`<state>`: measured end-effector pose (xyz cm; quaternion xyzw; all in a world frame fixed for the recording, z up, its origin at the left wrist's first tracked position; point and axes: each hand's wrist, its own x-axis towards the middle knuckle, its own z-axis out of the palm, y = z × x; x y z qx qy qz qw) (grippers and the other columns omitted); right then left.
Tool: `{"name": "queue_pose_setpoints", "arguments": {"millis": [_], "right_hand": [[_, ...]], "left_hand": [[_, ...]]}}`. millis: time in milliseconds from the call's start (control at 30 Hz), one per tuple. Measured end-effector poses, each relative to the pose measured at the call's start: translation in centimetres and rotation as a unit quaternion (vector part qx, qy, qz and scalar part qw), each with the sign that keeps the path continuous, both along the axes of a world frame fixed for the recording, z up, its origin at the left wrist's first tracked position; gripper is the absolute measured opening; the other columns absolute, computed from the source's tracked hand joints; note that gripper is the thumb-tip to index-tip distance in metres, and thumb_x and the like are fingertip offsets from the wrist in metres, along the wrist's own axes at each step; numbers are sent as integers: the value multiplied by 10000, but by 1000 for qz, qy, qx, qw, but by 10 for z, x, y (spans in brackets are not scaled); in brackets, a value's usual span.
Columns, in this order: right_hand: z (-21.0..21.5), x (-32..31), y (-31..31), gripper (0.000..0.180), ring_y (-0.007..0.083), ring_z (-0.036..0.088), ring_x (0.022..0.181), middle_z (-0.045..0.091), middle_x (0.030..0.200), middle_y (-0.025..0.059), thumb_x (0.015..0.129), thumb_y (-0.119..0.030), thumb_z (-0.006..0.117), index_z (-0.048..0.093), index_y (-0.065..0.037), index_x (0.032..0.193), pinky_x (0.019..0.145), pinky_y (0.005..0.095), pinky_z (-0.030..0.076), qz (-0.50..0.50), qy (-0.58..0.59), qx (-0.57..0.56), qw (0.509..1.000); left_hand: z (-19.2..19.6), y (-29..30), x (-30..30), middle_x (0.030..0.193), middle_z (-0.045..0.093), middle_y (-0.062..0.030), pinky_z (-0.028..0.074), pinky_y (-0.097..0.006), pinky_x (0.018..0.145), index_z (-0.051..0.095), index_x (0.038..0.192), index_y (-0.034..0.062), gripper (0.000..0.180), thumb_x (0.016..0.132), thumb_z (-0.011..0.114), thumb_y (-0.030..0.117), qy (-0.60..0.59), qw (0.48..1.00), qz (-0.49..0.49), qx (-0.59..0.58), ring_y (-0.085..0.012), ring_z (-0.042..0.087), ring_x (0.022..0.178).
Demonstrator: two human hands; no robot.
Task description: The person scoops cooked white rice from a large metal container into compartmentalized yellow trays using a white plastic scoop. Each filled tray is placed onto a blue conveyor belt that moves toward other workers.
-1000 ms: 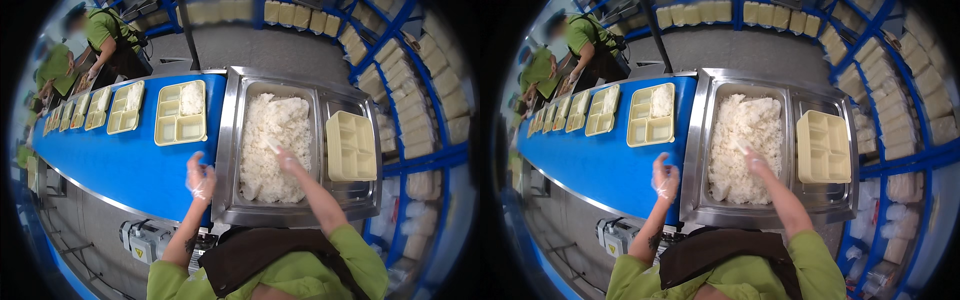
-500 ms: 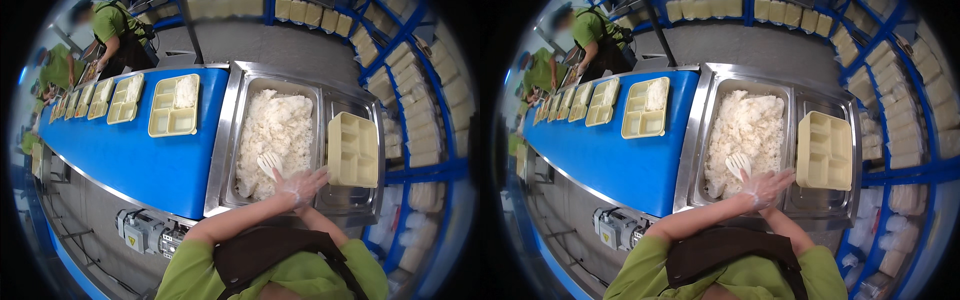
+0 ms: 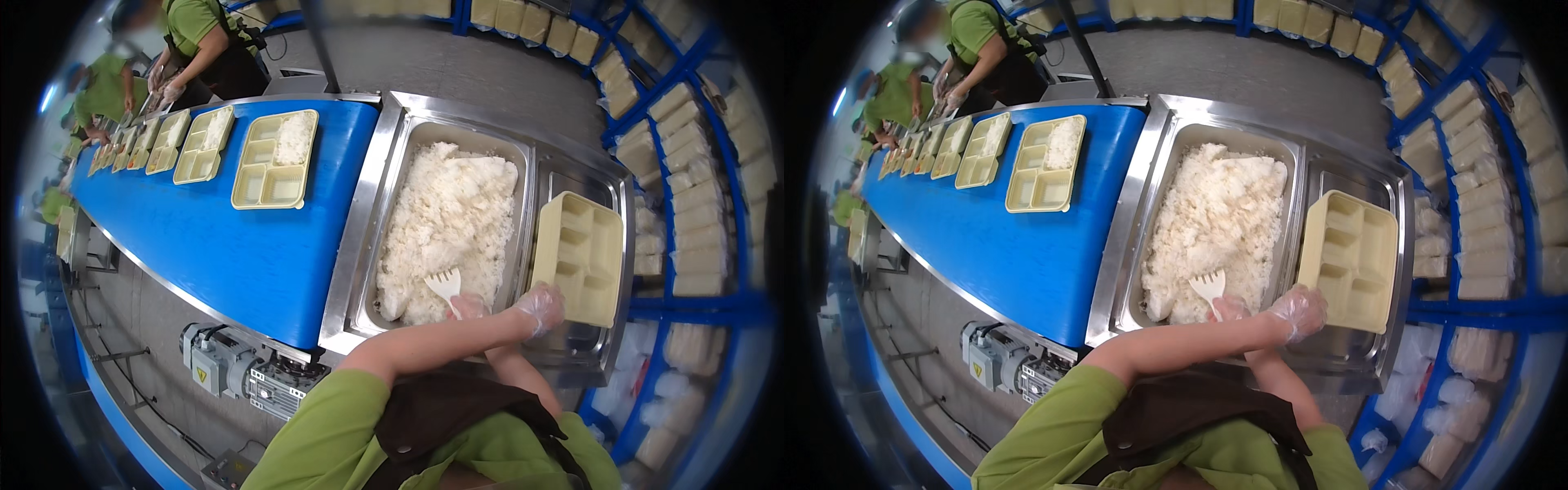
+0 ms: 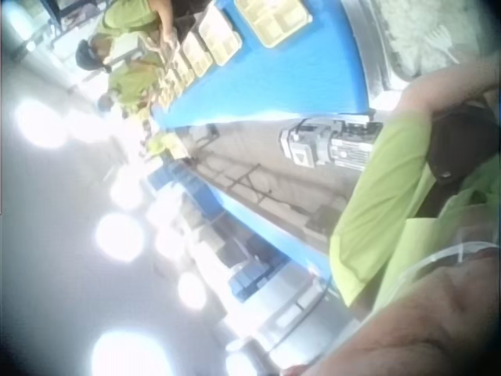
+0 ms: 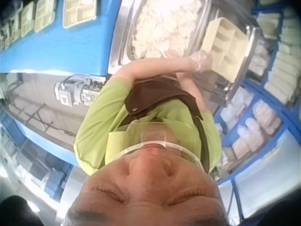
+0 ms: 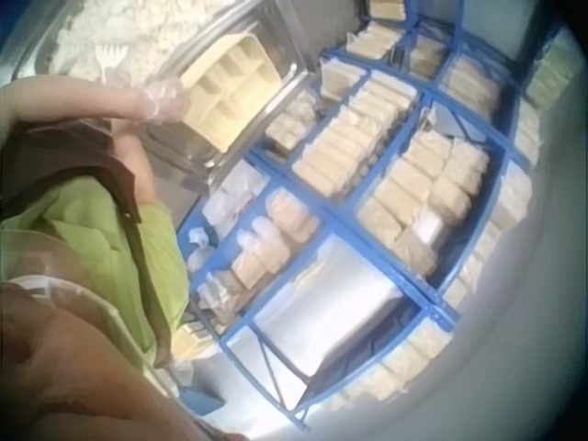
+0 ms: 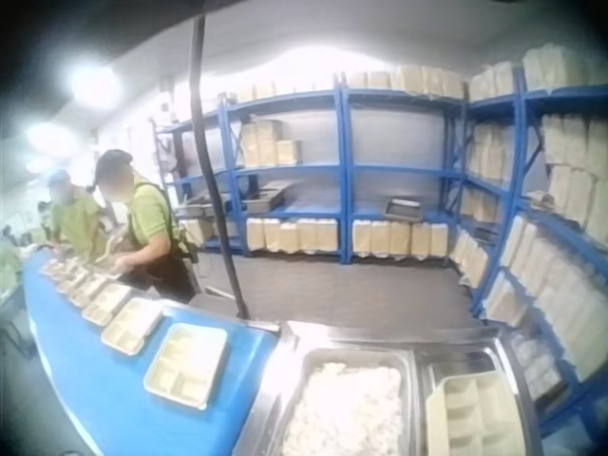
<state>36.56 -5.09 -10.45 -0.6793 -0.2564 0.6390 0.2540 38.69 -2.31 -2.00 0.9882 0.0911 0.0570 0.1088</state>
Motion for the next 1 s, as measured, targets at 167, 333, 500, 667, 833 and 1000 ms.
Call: {"name": "queue_pose_setpoints", "arguments": {"millis": [167,333,500,667,833,1000], "right_hand": [[-54,-17,52,234,136,485,446,545,624,80,840,-243,482,516,-13,811,419,275,430,-72,66,16,995],[-74,-19,83,186,134,484,442,530,608,72,847,-215,488,479,-30,832,389,273,419,-82,84,50,992],[-73,-13,79,172,131,477,425,526,602,71,859,-197,475,478,-27,830,373,271,406,-91,79,85,989],[-38,-7,69,161,129,470,408,522,595,70,871,-179,461,477,-24,828,357,268,392,-97,73,124,985],[-27,12,65,158,120,457,384,514,580,59,883,-179,455,476,-33,827,334,256,369,-114,70,160,978],[11,1,67,141,111,442,377,502,573,54,891,-186,445,477,-53,855,329,250,358,-123,11,179,976]], "left_hand": [[22,10,-7,1088,505,-94,464,-395,694,557,823,54,117,762,557,154,-122,970,79,-198,-262,566,831],[67,34,-32,1305,323,-129,452,-388,805,481,891,64,147,843,509,200,-296,806,132,-494,-313,504,989],[82,43,-104,1312,312,-100,408,-368,917,459,1015,94,202,840,490,191,-287,622,152,-712,-278,398,1138],[78,48,-238,1276,388,-90,410,-412,930,287,1351,120,809,572,470,-3,-407,253,258,-839,-262,416,1148],[28,50,-345,1102,523,-148,518,-380,793,403,1234,-7,702,535,418,-68,-453,337,428,-706,-296,565,969],[-6,62,-354,1060,546,-144,513,-386,780,412,1224,14,677,556,402,-92,-401,337,485,-701,-288,562,917]]}}
